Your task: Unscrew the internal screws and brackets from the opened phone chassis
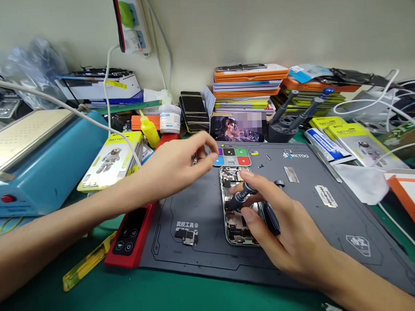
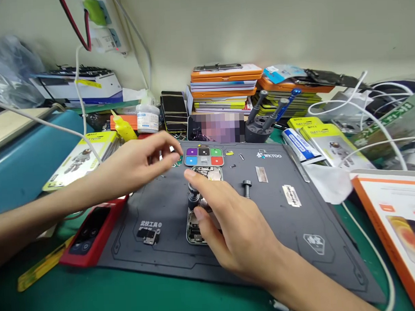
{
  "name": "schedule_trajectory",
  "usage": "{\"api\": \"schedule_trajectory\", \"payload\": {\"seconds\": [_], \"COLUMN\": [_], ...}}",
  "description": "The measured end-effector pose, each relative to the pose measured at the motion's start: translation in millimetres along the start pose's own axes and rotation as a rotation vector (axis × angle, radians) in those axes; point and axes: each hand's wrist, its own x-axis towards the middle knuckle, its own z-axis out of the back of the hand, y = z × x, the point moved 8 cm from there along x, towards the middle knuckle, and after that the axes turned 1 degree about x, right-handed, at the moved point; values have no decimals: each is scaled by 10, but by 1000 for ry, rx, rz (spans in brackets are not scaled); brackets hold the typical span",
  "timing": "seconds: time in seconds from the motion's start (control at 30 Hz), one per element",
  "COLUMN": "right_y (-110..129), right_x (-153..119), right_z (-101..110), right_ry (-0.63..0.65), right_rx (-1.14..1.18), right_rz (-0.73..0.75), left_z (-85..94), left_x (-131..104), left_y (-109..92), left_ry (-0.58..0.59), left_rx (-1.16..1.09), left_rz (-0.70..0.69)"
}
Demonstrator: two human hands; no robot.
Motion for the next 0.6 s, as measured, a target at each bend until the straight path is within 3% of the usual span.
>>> {"api": "schedule_trajectory", "payload": {"seconds": [0.07, 0.23, 0.6], "right_y": [4, 24, 78], "right_x": [3, 14, 32], "right_z": [-4, -3, 25], "right_ry": [4, 9, -7], "right_rx": [1, -5, -40], "right_rz": [-1, 10, 34], "left_z": [28, 8, -164], "left_x": [2, -38, -79], "left_y": [21, 82, 113], "left_ry": [56, 237, 326], "left_rx": [194, 391, 424], "left_rz": [-89, -261, -362]}}
